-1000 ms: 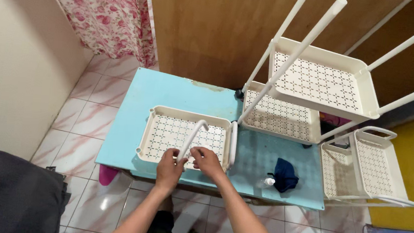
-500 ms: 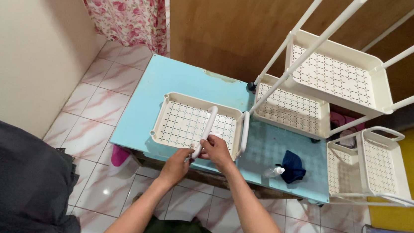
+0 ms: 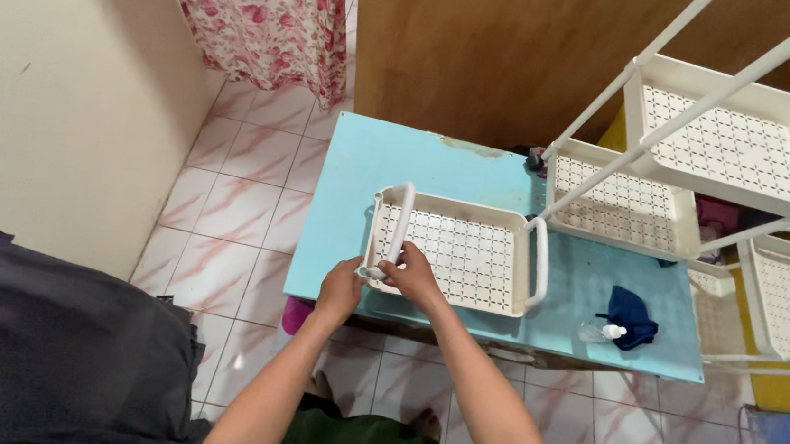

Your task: The person assembles a three-tier white plastic rolling cart by inserting vertical poles into the trays and attaching the top tray with handles. The person secures each component by hand and adjusts the cart's position on a blue table.

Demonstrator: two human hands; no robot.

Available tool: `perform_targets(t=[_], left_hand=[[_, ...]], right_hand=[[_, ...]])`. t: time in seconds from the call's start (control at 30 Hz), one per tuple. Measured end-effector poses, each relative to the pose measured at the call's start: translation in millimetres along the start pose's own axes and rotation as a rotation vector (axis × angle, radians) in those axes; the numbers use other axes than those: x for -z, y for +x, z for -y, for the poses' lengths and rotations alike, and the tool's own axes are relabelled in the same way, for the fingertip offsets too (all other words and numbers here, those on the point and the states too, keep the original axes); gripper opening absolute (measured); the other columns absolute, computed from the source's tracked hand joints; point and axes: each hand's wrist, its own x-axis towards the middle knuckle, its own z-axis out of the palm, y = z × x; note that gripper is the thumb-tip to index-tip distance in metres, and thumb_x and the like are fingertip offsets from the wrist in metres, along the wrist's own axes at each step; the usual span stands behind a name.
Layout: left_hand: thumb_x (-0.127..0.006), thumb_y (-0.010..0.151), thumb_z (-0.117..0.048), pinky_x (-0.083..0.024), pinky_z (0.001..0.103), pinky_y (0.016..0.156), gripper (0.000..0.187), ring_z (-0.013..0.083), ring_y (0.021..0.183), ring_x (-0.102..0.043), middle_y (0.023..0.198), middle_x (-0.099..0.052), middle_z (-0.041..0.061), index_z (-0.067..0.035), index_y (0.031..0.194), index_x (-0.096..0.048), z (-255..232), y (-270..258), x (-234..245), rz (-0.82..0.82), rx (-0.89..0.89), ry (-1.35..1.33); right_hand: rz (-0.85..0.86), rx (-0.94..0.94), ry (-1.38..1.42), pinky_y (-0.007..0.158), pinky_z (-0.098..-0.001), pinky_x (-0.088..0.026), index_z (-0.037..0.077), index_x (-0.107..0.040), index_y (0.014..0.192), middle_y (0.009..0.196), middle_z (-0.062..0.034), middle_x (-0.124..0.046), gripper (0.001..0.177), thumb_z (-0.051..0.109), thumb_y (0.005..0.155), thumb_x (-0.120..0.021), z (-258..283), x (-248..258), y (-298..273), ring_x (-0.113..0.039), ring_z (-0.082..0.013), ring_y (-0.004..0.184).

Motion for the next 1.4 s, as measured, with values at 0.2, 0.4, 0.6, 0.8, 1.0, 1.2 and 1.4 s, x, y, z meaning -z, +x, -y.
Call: perform_targets(t=[0.2, 0.4, 0.6, 0.8, 1.0, 1.2, 1.4], left_hand=[[-0.065, 0.094, -0.012, -0.055, 0.042, 0.092, 0.029, 0.0348, 0.102, -0.071, 0.109, -0.075, 0.02, -0.004, 0.121, -0.071, -1.6, 21.8, 23.6, 0.093, 0.279, -0.096], [-0.063, 0.095, -0.015, -0.06, 0.036, 0.069, 0.029, 0.0219, 0.073, -0.075, 0.096, -0.078, 0.016, -0.004, 0.121, -0.072, -20.5, 26.9, 34.3, 0.233, 0.527, -0.335], [-0.055, 0.105, -0.024, -0.041, 0.038, 0.057, 0.03, 0.021, 0.061, -0.051, 0.087, -0.064, 0.011, -0.006, 0.126, -0.068, -17.0, 31.6, 26.4, 0.298, 0.808, -0.648], [-0.051, 0.104, -0.015, -0.047, 0.032, 0.087, 0.032, 0.0172, 0.096, -0.06, 0.11, -0.07, 0.009, 0.001, 0.127, -0.065, -9.1, 40.7, 12.4, 0.292, 0.857, -0.957], [-0.057, 0.101, -0.009, -0.049, 0.03, 0.091, 0.03, 0.0176, 0.1, -0.063, 0.111, -0.073, 0.011, 0.004, 0.127, -0.067, -0.7, 45.8, 5.5, 0.268, 0.83, -0.932], [-0.058, 0.099, -0.007, -0.052, 0.03, 0.087, 0.026, 0.018, 0.095, -0.067, 0.105, -0.075, 0.011, 0.002, 0.12, -0.072, 4.5, 48.2, 1.9, 0.284, 0.836, -0.883], [-0.06, 0.099, -0.006, -0.053, 0.031, 0.08, 0.023, 0.0189, 0.088, -0.066, 0.101, -0.074, 0.012, 0.004, 0.116, -0.072, 6.4, 49.1, 2.0, 0.284, 0.86, -0.86]], right_hand=[[-0.078, -0.057, -0.036, 0.066, -0.0308, -0.067, -0.002, -0.053, 0.13, 0.103, -0.0149, -0.065, 0.047, 0.011, 0.09, -0.073, -14.6, -22.0, 16.0, -0.073, -0.0216, 0.084], [-0.08, -0.071, -0.077, 0.064, -0.0307, -0.066, -0.002, -0.053, 0.131, 0.101, -0.0139, -0.068, 0.049, 0.012, 0.089, -0.074, -24.5, -26.9, 25.4, -0.074, -0.0189, 0.082], [-0.079, -0.093, -0.294, 0.064, -0.0327, -0.06, -0.002, -0.057, 0.127, 0.093, -0.0129, -0.072, 0.048, 0.018, 0.088, -0.077, -12.4, -33.3, 25.6, -0.076, -0.02, 0.071], [-0.065, -0.093, -0.352, 0.064, -0.0358, -0.06, 0.001, -0.061, 0.124, 0.089, -0.0125, -0.071, 0.045, 0.022, 0.088, -0.076, 6.9, -40.3, 22.7, -0.076, -0.0212, 0.072], [-0.024, -0.122, -0.373, 0.063, -0.0349, -0.058, 0.003, -0.062, 0.123, 0.089, -0.0112, -0.071, 0.041, 0.02, 0.089, -0.075, 12.3, -38.1, 28.7, -0.074, -0.0204, 0.07], [0.027, -0.162, -0.318, 0.061, -0.0355, -0.057, 0.005, -0.065, 0.119, 0.083, -0.0125, -0.072, 0.035, 0.019, 0.089, -0.075, 16.7, -36.8, 34.2, -0.071, -0.0207, 0.067], [-0.029, -0.091, -0.455, 0.062, -0.0336, -0.056, 0.004, -0.069, 0.11, 0.081, -0.0125, -0.075, 0.029, 0.021, 0.088, -0.077, 14.2, -40.6, 38.6, -0.072, -0.0182, 0.068]])
